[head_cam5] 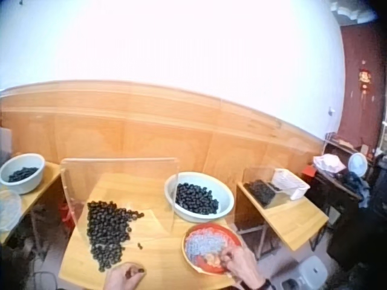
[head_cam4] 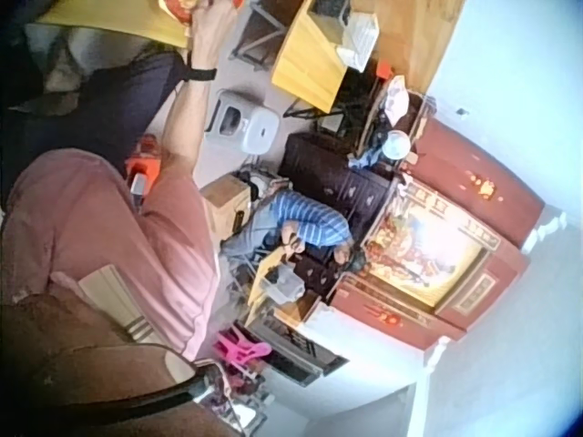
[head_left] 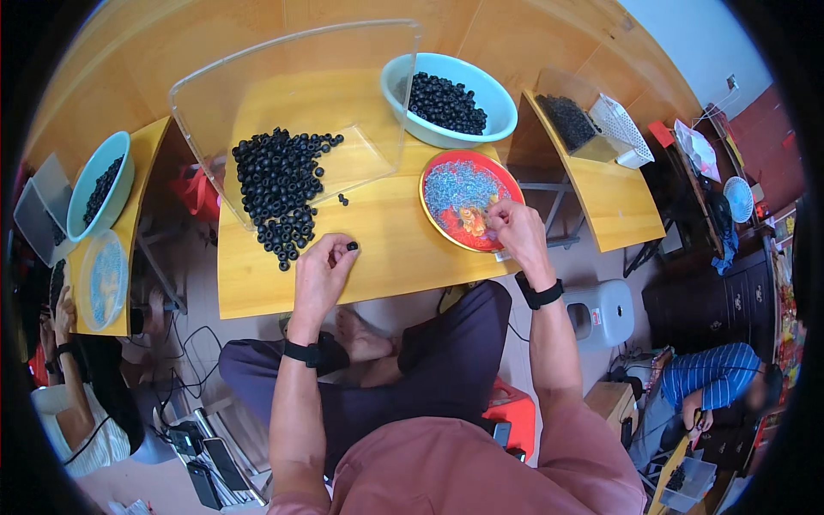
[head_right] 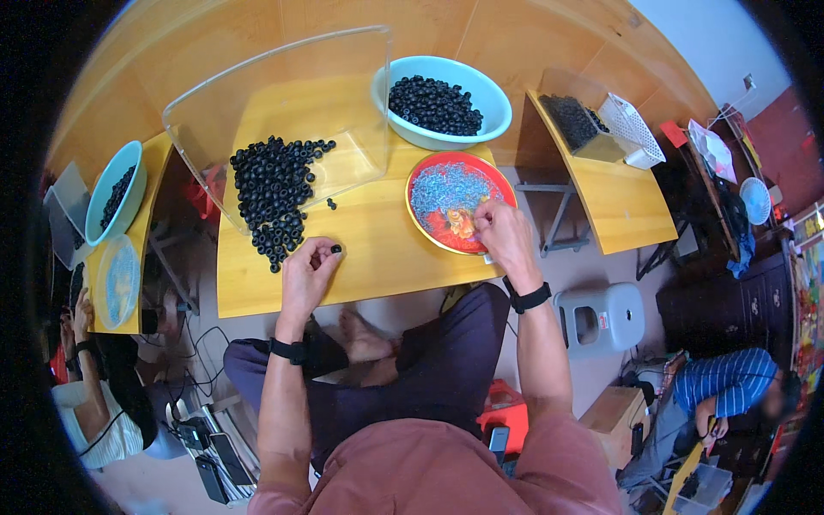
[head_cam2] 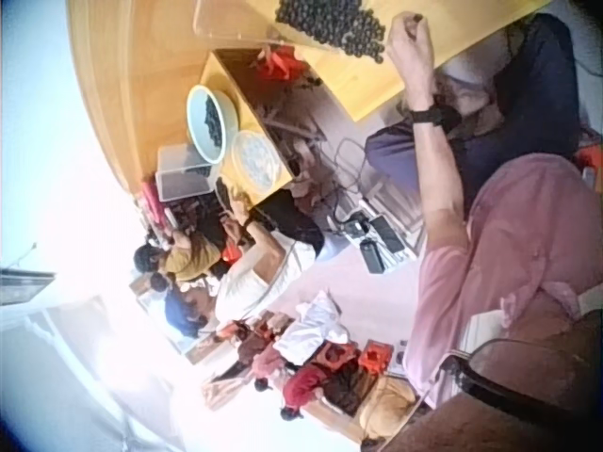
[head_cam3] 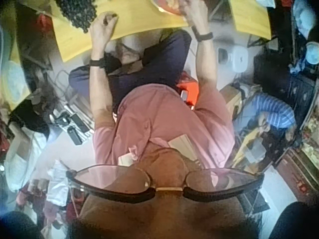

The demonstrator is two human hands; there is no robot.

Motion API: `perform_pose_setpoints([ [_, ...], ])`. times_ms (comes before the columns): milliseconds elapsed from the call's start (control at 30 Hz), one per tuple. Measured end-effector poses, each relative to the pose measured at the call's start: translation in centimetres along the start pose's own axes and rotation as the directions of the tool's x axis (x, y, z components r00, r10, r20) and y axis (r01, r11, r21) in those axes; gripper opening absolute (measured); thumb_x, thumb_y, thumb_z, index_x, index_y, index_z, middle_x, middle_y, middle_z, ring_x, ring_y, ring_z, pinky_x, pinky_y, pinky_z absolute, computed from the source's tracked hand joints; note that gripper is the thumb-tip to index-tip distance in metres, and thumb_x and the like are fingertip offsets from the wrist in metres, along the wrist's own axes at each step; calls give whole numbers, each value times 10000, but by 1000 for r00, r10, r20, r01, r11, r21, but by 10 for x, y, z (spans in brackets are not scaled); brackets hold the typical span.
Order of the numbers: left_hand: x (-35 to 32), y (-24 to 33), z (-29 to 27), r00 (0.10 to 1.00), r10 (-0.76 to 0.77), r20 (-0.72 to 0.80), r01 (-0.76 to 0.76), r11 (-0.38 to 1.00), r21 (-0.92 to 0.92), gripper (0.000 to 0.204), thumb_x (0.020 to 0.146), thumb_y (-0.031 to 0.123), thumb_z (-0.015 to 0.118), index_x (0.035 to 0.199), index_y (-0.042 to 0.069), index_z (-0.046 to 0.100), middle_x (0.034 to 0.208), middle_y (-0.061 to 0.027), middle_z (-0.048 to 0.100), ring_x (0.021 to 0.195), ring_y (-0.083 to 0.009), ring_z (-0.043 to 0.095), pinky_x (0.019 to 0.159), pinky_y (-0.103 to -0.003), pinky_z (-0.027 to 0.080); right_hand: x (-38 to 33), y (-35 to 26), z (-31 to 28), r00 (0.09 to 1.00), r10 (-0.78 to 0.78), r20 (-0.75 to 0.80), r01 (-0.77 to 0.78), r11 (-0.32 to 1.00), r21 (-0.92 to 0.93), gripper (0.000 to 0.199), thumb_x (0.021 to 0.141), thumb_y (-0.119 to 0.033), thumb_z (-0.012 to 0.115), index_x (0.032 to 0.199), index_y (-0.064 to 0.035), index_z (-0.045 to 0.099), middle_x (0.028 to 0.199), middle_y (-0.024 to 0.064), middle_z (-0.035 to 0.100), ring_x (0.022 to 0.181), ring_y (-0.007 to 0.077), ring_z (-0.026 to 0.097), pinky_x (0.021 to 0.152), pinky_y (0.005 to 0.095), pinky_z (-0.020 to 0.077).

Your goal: The recorder is sorting small black plastic components and inserting metal pins into them in a manufacturing workshop.

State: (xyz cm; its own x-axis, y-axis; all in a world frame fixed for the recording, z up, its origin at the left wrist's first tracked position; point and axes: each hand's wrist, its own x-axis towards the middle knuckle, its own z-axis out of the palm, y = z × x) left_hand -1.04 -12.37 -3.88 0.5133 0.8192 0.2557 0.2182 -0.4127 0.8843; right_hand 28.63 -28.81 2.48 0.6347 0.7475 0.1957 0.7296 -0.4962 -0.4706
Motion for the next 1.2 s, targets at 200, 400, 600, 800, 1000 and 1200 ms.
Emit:
perform_pose_setpoints([
  [200, 1, 0, 2, 1000, -3, 12, 3, 1000, 8, 182, 864, 56, 774, 1002, -21, 685, 778, -45, 675, 683, -95, 601, 654, -255, 501, 2, -3, 6, 988, -44, 146, 47, 999, -19, 112, 850, -113, 659, 905, -76, 750, 862, 155, 739, 861, 358, 719, 768, 458, 557],
  [400, 0, 1, -1, 1000, -25, 17, 25, 1000, -13, 181, 869, 63, 773, 1004, -18, 685, 782, -44, 677, 682, -96, 600, 651, -254, 499, 2, -16, 17, 977, -91, 190, 119, 983, -141, 103, 828, -120, 662, 874, -79, 743, 833, 168, 728, 851, 369, 711, 760, 480, 551],
  [600, -1, 2, -1, 1000, -16, 20, 16, 1000, -1, 184, 878, 68, 753, 1030, -6, 679, 784, -89, 676, 667, -155, 614, 642, -295, 513, -4, -38, 11, 985, -127, 118, 142, 981, -133, 82, 821, -100, 655, 812, -38, 708, 818, 185, 718, 816, 378, 705, 752, 486, 550],
  [800, 1, 2, -1, 999, -23, 32, 23, 1000, 8, 174, 878, 74, 749, 1019, -2, 681, 756, -86, 654, 647, -158, 598, 624, -302, 502, -16, -82, 46, 913, -409, 8, 402, 902, 159, 78, 840, -62, 634, 866, -3, 678, 819, 206, 702, 795, 382, 701, 719, 466, 560],
  [1000, 1, -1, 2, 1000, -23, 11, 24, 999, -23, 163, 882, 84, 756, 1004, -1, 690, 743, -51, 646, 648, -119, 583, 619, -278, 495, -23, -105, 102, 852, -482, 206, 465, 876, 127, 153, 839, -67, 640, 974, 0, 663, 940, 209, 682, 868, 401, 668, 782, 484, 538],
  [1200, 0, 1, -1, 998, -52, 42, 53, 998, -17, 175, 864, 71, 748, 1012, 4, 684, 774, -108, 652, 674, -199, 618, 652, -326, 521, -18, -106, 90, 853, -434, 291, 378, 897, 230, 203, 818, -83, 683, 999, 9, 671, 948, 211, 682, 925, 401, 663, 837, 499, 521],
])
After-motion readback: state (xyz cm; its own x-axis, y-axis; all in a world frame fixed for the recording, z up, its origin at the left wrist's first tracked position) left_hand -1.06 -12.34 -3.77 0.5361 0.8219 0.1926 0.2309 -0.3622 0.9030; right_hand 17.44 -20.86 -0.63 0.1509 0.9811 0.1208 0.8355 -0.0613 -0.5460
